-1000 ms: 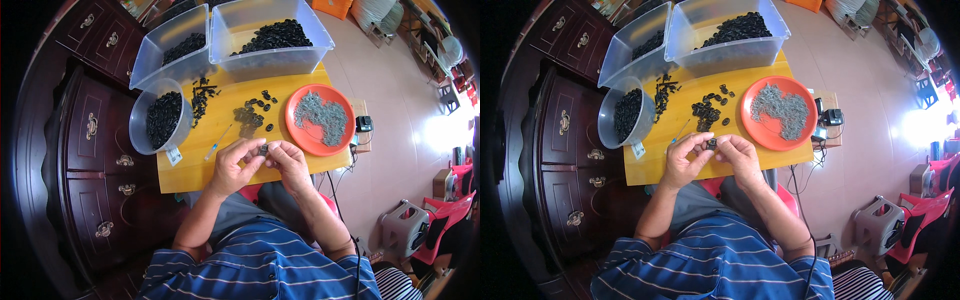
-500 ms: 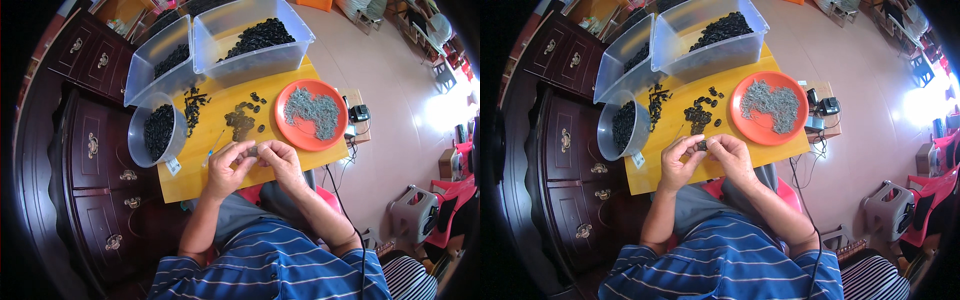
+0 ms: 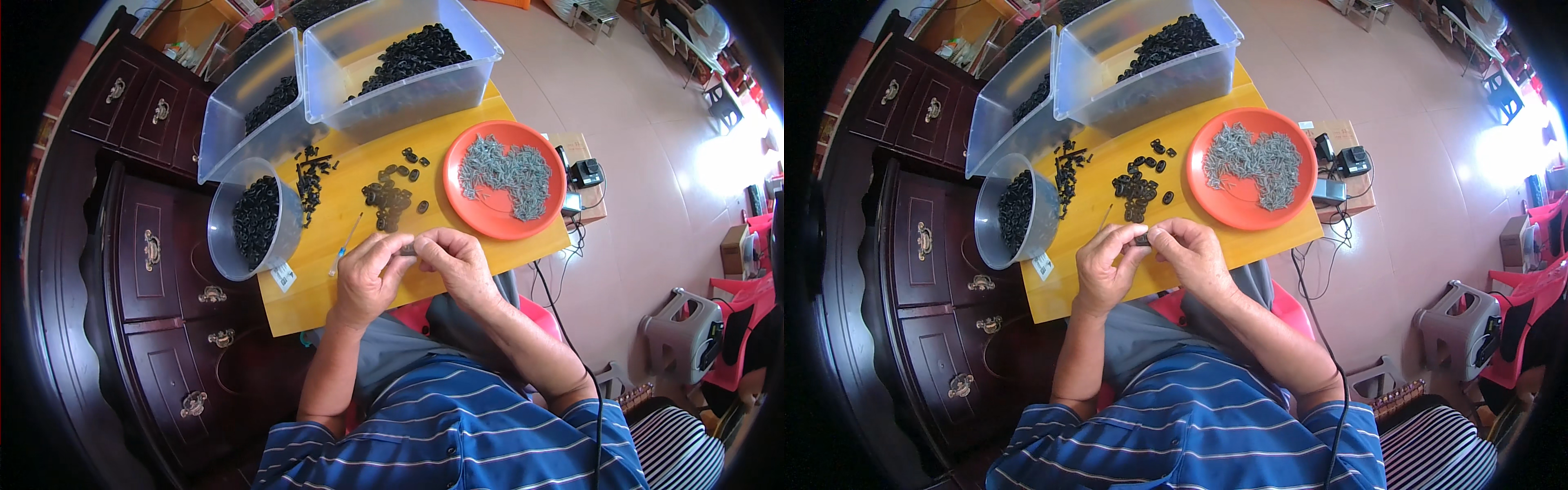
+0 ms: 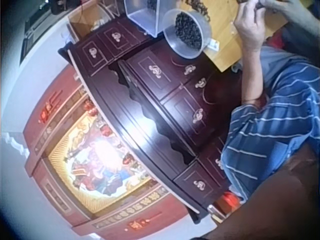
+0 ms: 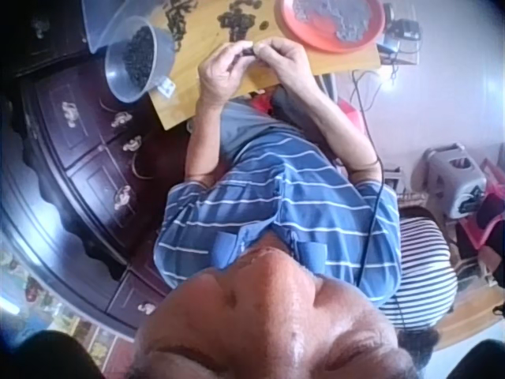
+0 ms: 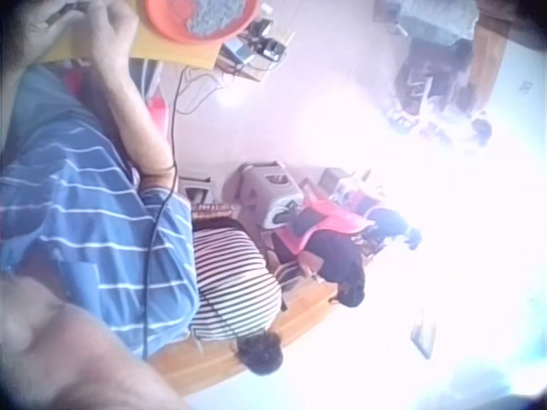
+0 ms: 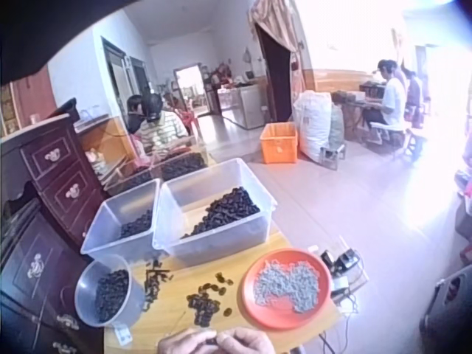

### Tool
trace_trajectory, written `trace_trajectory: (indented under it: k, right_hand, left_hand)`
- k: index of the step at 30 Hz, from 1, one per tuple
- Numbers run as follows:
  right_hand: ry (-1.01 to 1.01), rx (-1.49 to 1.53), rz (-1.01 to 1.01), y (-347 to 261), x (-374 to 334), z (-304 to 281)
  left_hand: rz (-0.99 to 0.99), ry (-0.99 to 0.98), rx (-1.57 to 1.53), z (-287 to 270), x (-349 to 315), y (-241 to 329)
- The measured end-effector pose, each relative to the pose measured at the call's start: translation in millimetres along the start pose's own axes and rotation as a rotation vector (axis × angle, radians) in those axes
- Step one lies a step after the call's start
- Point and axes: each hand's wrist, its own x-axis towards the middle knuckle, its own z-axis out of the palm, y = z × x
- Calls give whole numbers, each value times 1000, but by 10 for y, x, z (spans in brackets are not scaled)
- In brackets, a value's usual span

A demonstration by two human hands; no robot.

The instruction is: The person sits at a yellow table and assembles small black plastic keyrings by hand. They pick up a black plastic piece and a metal split ring, then manually thread the ring through the plastic piece to join them. The person repeats this process, placing the finished keyrings into a pile on the table.

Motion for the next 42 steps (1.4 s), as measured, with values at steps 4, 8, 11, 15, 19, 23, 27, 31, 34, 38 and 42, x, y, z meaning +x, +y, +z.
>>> trace_trajectory:
  k: [4, 8, 11, 15, 19, 23, 27, 31, 34, 38, 42]
  right_hand:
    - [31, -41, 24, 22, -2, 18]
    - [23, -105, 58, 52, -19, 20]
    - [34, -97, 60, 46, -17, 53]
    - [43, -288, -41, 63, 2, -1]
    - [160, -439, -212, 52, 15, 89]
    - [66, -496, -153, -6, -7, 86]
    - [-115, -713, -76, -43, -79, 62]
    - [-144, -846, -149, -42, -90, 100]
    - [-136, -868, -158, -53, -86, 90]
    - [-130, -917, -186, -42, -84, 89]
    - [-139, -934, -216, -41, -70, 79]
  left_hand:
    - [16, 14, 43, 9, -31, 11]
    - [23, 47, 65, 8, -102, -9]
    - [-29, 57, 23, 13, -115, 14]
    - [-164, 11, -34, -12, -144, 42]
    - [-263, -25, 43, -3, -319, -73]
    - [-291, -9, 294, -44, -517, -223]
    - [-422, 67, 442, -148, -561, -352]
    - [-326, 68, 444, -139, -499, -410]
    - [-302, 10, 472, -74, -303, -375]
    - [-339, -70, 566, -10, 31, -488]
    - [-337, -114, 549, 164, 167, -571]
